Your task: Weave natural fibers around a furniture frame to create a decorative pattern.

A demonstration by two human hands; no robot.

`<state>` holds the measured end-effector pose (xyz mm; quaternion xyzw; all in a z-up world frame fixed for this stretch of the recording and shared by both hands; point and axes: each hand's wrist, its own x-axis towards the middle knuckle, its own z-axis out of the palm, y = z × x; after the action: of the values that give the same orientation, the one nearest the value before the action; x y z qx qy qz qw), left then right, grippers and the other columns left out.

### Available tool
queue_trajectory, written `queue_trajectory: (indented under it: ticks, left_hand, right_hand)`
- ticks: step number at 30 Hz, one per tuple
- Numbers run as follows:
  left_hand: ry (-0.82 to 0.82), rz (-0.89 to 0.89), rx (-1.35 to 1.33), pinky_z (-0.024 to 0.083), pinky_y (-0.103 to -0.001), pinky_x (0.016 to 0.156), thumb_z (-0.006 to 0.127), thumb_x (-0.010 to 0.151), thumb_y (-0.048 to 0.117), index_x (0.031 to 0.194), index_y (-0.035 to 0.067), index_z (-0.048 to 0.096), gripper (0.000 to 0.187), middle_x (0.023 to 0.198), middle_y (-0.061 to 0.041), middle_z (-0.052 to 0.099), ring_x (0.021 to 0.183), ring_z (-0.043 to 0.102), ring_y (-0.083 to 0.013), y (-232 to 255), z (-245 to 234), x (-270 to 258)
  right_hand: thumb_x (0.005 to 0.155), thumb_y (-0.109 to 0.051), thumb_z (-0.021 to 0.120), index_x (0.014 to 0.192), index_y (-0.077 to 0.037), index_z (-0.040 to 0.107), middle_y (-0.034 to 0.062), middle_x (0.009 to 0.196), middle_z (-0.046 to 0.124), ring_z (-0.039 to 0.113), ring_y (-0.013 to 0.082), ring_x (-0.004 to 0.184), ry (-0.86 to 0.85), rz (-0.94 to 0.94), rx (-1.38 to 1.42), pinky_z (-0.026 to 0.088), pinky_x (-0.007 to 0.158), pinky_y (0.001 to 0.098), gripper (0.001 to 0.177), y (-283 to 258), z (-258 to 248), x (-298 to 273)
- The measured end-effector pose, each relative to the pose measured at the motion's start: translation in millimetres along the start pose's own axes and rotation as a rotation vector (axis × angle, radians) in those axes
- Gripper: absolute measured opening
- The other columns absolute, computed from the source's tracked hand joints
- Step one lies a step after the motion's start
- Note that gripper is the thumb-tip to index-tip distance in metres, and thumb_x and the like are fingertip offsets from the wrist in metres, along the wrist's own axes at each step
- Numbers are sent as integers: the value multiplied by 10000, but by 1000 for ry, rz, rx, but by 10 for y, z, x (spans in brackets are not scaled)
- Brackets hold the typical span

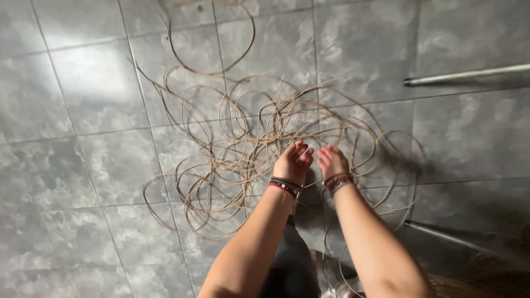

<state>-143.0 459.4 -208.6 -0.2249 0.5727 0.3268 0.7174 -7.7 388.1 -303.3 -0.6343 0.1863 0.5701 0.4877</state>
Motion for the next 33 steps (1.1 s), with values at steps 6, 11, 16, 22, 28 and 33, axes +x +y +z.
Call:
queue_trajectory:
  ticks: [6, 11, 16, 22, 28, 33]
  left_hand:
    - [69, -22, -57, 611, -383, 839, 643, 1002, 259, 1123, 78, 734, 236, 978, -100, 729, 926, 757, -316, 70, -620, 355]
    - [65, -49, 49, 598, -383, 849, 623, 1011, 334, 1140, 135, 726, 258, 1012, -78, 761, 948, 764, -286, 204, -952, 250]
    - [-91, -255, 213, 542, -448, 893, 607, 970, 582, 1115, 254, 720, 375, 1018, 7, 773, 958, 720, -224, 95, -672, -147]
    - [-610, -243, 135, 617, -355, 767, 591, 1016, 573, 1373, 132, 631, 569, 1159, -112, 760, 1034, 751, -241, 135, 5, -1069]
    - [-583, -70, -111, 369, -254, 468, 557, 1043, 393, 1027, 168, 640, 241, 520, 86, 391, 470, 478, -102, 417, 244, -1801]
    - [-566, 44, -1, 312, -211, 382, 607, 1005, 339, 814, 173, 600, 253, 558, 86, 475, 442, 422, -60, 118, 111, -3196]
  right_hand:
    - [957, -574, 728, 1538, -337, 358, 137, 1695, 125, 167, 342, 1572, 28, 268, -73, 153, 1255, 596, 728, 297, 120, 1134]
    - [944, -466, 769, 1363, -238, 518, -7, 1453, 359, 329, 228, 1431, -50, 204, 19, 215, 1225, 530, 539, 356, 191, 1477]
    - [1002, -181, 669, 1152, -122, 710, -36, 1047, 737, 719, 168, 922, -105, 102, 272, 574, 1040, 412, 166, -330, 631, -170]
    - [1002, -129, 584, 929, -56, 648, -62, 669, 449, 313, 15, 526, -353, 101, 122, 279, 480, 166, 121, -800, 299, -2527]
    - [988, -37, 467, 908, 26, 555, 64, 745, 483, 221, 37, 439, -566, -38, -111, 132, 385, 218, 134, -1171, -408, -4099]
    - [939, -159, 581, 1322, -32, 539, 120, 1357, 602, 604, 236, 1284, -411, -561, -913, 444, 1173, 356, 406, -1379, -522, -4720]
